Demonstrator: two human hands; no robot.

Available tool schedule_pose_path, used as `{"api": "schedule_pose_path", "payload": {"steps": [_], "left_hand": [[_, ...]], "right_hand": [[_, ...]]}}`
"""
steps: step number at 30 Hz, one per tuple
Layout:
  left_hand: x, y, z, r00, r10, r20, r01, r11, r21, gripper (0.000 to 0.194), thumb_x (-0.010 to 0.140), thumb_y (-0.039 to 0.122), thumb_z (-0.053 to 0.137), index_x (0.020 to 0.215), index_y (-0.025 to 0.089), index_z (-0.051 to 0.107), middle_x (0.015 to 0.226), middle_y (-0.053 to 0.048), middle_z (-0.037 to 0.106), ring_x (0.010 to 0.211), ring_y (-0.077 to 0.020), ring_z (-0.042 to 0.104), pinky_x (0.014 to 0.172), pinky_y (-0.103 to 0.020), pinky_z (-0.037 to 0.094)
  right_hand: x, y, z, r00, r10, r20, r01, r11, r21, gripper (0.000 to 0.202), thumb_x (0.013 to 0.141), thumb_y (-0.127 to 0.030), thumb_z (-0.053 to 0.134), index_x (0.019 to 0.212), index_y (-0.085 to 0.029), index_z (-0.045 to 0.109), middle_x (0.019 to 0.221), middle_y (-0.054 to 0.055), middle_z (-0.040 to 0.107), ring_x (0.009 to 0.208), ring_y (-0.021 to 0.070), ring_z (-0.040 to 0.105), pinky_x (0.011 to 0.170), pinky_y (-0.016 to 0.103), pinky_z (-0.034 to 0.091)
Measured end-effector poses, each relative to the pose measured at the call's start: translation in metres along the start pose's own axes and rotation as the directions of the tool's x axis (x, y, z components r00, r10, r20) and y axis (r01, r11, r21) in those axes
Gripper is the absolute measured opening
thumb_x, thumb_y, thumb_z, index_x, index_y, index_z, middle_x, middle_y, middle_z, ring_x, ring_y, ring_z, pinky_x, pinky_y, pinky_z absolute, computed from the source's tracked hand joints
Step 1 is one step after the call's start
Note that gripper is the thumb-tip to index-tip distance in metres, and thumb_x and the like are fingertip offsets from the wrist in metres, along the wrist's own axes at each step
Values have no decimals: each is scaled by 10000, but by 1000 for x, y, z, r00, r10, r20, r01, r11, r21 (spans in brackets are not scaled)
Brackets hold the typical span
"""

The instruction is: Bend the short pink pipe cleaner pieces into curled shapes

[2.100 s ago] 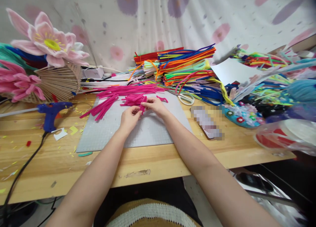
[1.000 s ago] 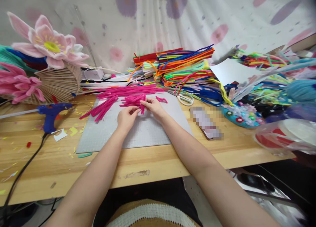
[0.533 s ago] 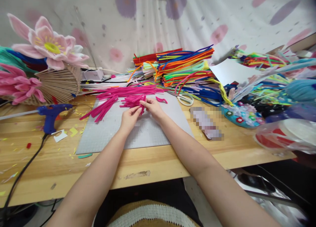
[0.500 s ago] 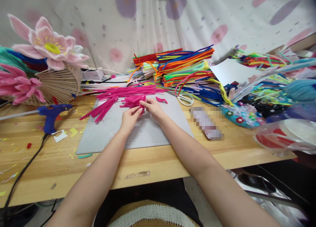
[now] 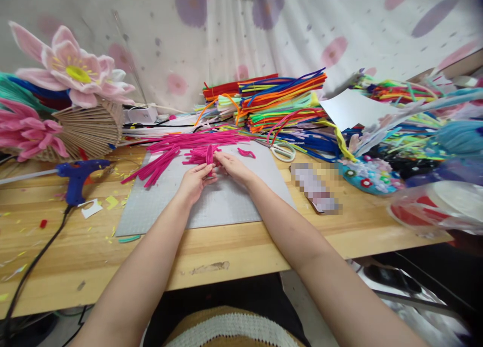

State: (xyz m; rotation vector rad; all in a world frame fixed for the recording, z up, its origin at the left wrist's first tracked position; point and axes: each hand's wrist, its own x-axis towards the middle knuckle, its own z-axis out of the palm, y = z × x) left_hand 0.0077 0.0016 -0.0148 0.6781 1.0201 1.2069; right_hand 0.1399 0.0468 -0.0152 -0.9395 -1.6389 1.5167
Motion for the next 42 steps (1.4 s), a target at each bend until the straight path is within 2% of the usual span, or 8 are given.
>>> {"api": "schedule_pose_path", "payload": {"steps": [4,9,13,17,24,32,38,42], "left_hand": [[0,4,-2,1000,-13,18,13,1000,-11,49,696,138,646,739,115,643,643,-1,605,569,-66,563,581,-227,529],[1,3,-5,997,61,-37,-59,997,44,170,626,209,714,754,113,658,640,-11,617,554,-72,555,543,-217,519],[6,-3,-8,968,235,-91,-209,950,233,237,594,311,725,719,117,669,642,-20,636,570,-101,564,548,-243,510],[13,-12,-15,939,342,-35,-290,845,450,238,633,377,678,681,144,667,616,-17,638,573,-127,575,549,-251,494],[14,-18,-12,955,279,101,-292,824,486,239,638,388,675,641,152,636,587,-8,625,555,-121,558,582,-255,476],[4,-11,-4,983,145,116,-176,926,334,351,524,419,767,668,127,636,596,-8,610,561,-113,558,648,-301,504],[1,-8,-2,990,69,123,-106,940,324,355,488,404,786,663,120,666,604,-23,616,541,-105,553,613,-293,515],[1,-10,-1,985,102,138,-139,947,291,320,511,384,773,674,125,678,583,-2,592,551,-105,556,624,-289,518]], "right_hand": [[-1,2,-4,994,-37,100,51,988,-148,239,743,-387,536,712,-150,519,663,-25,490,604,79,418,560,214,323],[0,3,-4,993,-79,82,98,963,-251,151,741,-295,519,692,-153,508,651,-37,475,611,82,411,595,223,329],[0,1,-2,992,-105,69,119,965,-233,132,729,-262,512,654,-155,496,636,-37,490,612,84,421,604,223,335],[0,1,-7,995,-68,79,81,980,-181,225,714,-347,572,629,-151,500,581,-45,455,544,67,393,533,210,313],[5,6,-19,994,-71,-89,81,991,108,342,671,-476,622,801,-165,566,637,-42,477,504,55,389,481,205,319],[10,0,-10,989,-97,-114,93,995,-41,332,754,-498,514,653,-192,437,553,-52,393,476,73,322,466,223,264],[8,-14,-13,949,-282,-144,186,863,-469,258,779,-313,504,565,-184,442,583,-6,448,630,123,409,599,247,300],[9,-13,-14,963,-228,-144,155,906,-394,247,790,-336,474,598,-181,464,581,-14,444,588,109,398,560,237,298]]}}
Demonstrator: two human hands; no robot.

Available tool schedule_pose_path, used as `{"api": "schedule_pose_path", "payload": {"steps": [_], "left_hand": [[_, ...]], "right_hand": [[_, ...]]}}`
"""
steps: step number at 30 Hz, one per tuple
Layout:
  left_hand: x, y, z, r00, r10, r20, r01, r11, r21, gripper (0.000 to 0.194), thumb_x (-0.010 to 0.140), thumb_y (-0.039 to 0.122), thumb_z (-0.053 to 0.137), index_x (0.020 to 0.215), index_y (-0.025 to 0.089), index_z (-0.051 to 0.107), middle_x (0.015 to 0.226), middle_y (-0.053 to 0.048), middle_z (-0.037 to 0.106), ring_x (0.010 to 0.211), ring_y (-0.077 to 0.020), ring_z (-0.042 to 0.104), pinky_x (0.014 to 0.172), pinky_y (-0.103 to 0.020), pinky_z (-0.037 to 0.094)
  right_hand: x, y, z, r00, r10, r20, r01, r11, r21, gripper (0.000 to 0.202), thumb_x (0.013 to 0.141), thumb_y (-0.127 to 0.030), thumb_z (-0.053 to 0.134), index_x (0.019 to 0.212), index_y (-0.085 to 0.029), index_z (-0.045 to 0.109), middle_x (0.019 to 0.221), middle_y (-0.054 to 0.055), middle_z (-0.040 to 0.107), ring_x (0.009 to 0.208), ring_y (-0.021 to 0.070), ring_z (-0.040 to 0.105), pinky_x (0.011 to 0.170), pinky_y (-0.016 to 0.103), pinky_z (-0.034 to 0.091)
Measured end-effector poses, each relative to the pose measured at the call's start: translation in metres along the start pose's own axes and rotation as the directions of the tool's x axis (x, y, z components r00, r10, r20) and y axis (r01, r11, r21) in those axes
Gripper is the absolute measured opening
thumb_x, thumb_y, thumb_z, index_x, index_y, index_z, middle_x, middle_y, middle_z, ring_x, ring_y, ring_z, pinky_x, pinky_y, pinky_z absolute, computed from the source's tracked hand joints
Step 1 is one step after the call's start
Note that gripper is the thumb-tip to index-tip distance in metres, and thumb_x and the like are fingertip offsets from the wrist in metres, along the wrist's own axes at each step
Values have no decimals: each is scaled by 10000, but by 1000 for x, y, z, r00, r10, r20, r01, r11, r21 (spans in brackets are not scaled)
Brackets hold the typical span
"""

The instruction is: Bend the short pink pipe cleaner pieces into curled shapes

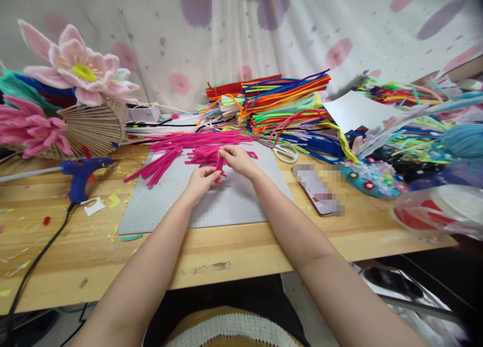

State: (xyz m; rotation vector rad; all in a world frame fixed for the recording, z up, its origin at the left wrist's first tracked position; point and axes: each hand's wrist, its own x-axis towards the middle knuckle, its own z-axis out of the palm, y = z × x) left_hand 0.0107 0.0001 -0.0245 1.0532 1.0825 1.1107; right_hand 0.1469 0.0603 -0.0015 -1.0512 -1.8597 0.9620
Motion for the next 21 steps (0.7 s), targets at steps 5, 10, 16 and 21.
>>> {"api": "schedule_pose_path", "payload": {"steps": [5,10,16,21], "left_hand": [[3,-3,1,997,20,-78,-16,998,53,221,556,318,745,624,123,667,580,-4,599,544,-110,556,647,-307,515],[3,-2,0,994,5,-106,-5,1000,-8,151,600,248,707,606,111,645,553,7,570,554,-103,555,700,-331,523],[0,0,1,1000,21,-13,-21,1000,-15,204,619,258,698,543,109,581,537,35,505,568,-85,530,755,-349,524],[1,-2,2,999,39,14,-39,999,-10,246,590,308,720,548,112,577,542,40,503,567,-82,516,761,-349,518]], "right_hand": [[-2,6,4,983,123,136,-158,946,283,303,740,-458,527,699,-158,545,548,-38,434,475,65,341,455,217,261],[-4,6,4,958,86,272,-186,910,370,311,694,-460,590,717,-149,575,555,-42,471,475,54,368,452,210,271],[-4,10,6,962,125,244,-213,902,377,316,691,-448,595,622,-157,495,512,-60,433,447,44,347,438,200,250],[-3,8,8,968,142,209,-210,912,353,318,705,-449,578,617,-156,491,504,-58,431,447,47,343,431,200,235]]}}
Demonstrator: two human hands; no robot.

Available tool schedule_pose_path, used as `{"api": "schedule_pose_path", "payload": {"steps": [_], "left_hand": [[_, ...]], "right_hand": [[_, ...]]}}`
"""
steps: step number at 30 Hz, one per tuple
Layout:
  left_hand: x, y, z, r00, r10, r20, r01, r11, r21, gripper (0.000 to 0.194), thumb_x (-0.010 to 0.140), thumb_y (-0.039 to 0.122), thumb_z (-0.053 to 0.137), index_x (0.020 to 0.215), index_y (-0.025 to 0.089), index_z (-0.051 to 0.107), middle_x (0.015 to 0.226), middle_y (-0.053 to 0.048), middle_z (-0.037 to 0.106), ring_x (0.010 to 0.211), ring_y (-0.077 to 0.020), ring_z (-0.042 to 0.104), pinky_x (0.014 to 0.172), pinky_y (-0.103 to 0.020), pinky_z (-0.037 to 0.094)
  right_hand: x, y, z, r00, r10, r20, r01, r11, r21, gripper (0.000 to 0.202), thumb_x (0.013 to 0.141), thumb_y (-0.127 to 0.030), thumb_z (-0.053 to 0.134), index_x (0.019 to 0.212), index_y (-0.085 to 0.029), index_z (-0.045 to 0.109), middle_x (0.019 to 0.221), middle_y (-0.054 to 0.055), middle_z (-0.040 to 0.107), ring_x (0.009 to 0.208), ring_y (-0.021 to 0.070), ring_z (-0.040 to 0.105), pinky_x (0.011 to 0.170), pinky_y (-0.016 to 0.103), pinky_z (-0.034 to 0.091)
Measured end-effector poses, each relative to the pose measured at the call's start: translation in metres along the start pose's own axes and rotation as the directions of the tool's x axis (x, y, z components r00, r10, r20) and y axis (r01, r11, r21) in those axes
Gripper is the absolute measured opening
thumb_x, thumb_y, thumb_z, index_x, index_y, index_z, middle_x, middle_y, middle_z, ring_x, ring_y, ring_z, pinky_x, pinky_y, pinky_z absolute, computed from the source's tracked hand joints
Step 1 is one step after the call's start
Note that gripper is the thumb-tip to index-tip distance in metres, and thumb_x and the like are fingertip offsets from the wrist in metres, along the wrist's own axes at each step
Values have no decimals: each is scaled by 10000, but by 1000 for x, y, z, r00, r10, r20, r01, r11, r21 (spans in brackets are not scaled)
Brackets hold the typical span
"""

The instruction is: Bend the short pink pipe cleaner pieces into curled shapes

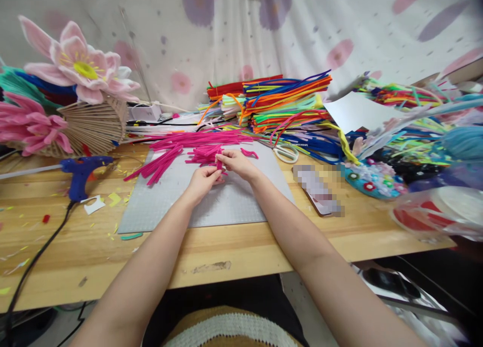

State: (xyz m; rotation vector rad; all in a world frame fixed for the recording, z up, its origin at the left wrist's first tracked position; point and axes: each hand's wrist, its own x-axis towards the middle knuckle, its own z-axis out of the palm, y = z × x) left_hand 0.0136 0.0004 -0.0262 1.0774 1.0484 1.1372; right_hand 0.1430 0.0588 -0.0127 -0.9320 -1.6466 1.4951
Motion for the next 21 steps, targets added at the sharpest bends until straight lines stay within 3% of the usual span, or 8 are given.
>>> {"api": "schedule_pose_path", "payload": {"steps": [5,9,13,21], "left_hand": [[2,-4,-1,1000,-28,-8,28,999,18,217,614,295,711,622,101,615,608,5,575,582,-89,553,722,-320,519],[6,-8,-3,993,11,-119,-8,1000,23,174,649,267,689,678,108,625,580,9,581,560,-90,561,670,-292,519],[8,-8,-3,985,47,-166,-47,999,1,158,646,253,686,684,111,626,569,18,584,555,-91,563,656,-283,522],[9,-6,-3,982,86,-169,-86,996,8,194,650,270,677,757,110,656,607,2,620,585,-111,586,672,-312,529]], "right_hand": [[-2,-1,3,999,7,42,-7,1000,-9,320,737,-466,541,646,-163,493,499,-57,431,431,54,344,432,206,237],[-3,-1,7,999,-13,35,14,999,-38,335,743,-481,520,650,-161,499,526,-52,430,474,64,361,467,211,263],[1,5,8,994,-95,-51,87,985,-147,324,682,-444,592,580,-156,482,561,-42,446,557,76,392,551,224,308],[9,15,13,976,-129,-175,97,979,-178,252,719,-370,545,605,-171,441,594,-47,424,585,82,384,578,225,318]]}}
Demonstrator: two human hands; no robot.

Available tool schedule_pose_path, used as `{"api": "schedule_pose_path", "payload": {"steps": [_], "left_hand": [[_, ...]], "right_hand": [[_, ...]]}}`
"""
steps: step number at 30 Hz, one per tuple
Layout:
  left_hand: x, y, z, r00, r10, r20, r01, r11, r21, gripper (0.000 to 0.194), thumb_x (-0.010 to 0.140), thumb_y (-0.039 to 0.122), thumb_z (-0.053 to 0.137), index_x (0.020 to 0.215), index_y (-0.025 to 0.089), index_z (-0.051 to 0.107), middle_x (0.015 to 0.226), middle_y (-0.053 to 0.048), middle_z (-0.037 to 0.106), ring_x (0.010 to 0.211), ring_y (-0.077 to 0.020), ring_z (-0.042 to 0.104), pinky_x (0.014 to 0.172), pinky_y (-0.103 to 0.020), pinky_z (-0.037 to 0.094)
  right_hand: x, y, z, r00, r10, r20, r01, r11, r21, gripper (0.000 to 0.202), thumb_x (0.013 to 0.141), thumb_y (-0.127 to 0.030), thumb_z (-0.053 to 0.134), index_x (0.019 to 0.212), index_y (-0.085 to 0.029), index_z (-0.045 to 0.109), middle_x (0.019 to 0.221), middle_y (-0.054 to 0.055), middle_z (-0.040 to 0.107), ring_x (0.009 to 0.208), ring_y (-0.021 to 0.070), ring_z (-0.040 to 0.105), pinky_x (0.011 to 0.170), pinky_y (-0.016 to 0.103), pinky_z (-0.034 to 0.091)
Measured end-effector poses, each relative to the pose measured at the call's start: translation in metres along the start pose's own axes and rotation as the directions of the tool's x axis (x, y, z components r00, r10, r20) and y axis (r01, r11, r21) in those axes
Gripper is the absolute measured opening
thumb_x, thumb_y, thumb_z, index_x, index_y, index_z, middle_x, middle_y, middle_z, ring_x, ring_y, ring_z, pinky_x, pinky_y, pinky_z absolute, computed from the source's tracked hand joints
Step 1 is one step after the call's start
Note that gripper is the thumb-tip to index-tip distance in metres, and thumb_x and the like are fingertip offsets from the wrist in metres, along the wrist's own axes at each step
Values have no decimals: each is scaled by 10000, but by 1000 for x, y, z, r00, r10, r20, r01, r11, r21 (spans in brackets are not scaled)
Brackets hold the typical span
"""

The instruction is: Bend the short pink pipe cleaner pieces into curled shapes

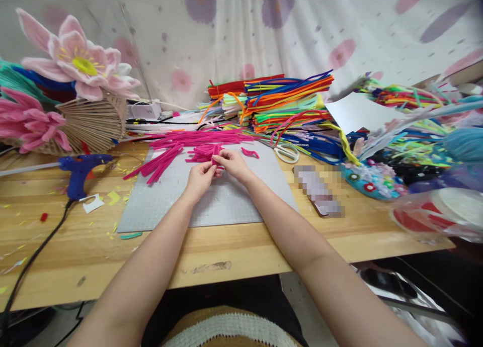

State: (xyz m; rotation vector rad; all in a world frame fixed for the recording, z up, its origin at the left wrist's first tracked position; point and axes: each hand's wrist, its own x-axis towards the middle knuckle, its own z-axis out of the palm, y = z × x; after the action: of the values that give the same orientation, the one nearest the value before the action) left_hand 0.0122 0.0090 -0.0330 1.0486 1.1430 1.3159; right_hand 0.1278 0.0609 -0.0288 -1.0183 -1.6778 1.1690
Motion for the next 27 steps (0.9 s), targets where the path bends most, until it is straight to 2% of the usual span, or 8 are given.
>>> {"api": "schedule_pose_path", "payload": {"steps": [3,5,7,11,14,16,20,27], "left_hand": [[2,-1,-4,999,44,-21,-43,999,20,181,667,261,652,774,115,665,602,4,615,581,-110,581,657,-299,523],[3,-1,-7,996,79,-38,-78,996,35,182,684,231,622,820,119,669,601,10,611,568,-100,571,636,-275,512],[5,-2,-9,992,112,-52,-110,993,51,282,695,188,595,963,126,657,589,23,602,552,-91,560,614,-248,493],[6,-3,-10,986,155,-60,-150,986,75,666,698,119,572,1341,152,399,524,68,564,513,-83,552,598,-220,460],[6,-4,-10,984,168,-57,-164,983,77,807,705,108,565,1428,168,210,512,86,560,496,-79,552,590,-215,453],[5,-3,-11,984,174,-49,-169,981,97,847,704,110,572,1440,175,157,517,87,573,494,-76,556,586,-211,449],[4,-3,-12,985,175,2,-173,973,154,916,685,121,594,1448,165,89,532,80,603,501,-78,574,585,-207,449],[1,-2,-9,993,109,47,-113,988,101,1042,637,164,653,1446,141,-3,509,90,594,481,-98,586,569,-220,462]], "right_hand": [[-3,-4,-3,999,28,21,-28,999,-23,231,716,-382,565,715,-170,472,650,-43,474,611,84,421,588,221,337],[-5,-9,-7,994,56,92,-49,996,-78,256,710,-402,578,732,-167,481,639,-44,478,601,83,422,573,219,332],[-8,-13,-11,979,79,189,-52,988,-142,260,717,-406,572,700,-161,488,602,-47,469,575,78,409,553,217,317],[-11,-22,-15,938,72,338,-22,988,-152,202,739,-338,539,681,-146,513,591,-41,494,537,65,395,524,212,296],[-12,-26,-16,917,79,391,-47,995,-90,214,730,-348,557,678,-144,518,574,-49,486,499,55,374,486,208,280],[-13,-26,-16,919,104,380,-86,994,-65,265,725,-401,572,676,-146,520,546,-57,463,470,52,361,460,208,270],[-13,-21,-14,957,124,261,-144,988,59,322,672,-456,630,693,-152,523,550,-60,460,457,51,371,439,204,273],[-14,-15,-10,945,174,278,-228,958,174,335,590,-420,694,662,-155,504,543,-53,494,455,52,382,443,205,276]]}}
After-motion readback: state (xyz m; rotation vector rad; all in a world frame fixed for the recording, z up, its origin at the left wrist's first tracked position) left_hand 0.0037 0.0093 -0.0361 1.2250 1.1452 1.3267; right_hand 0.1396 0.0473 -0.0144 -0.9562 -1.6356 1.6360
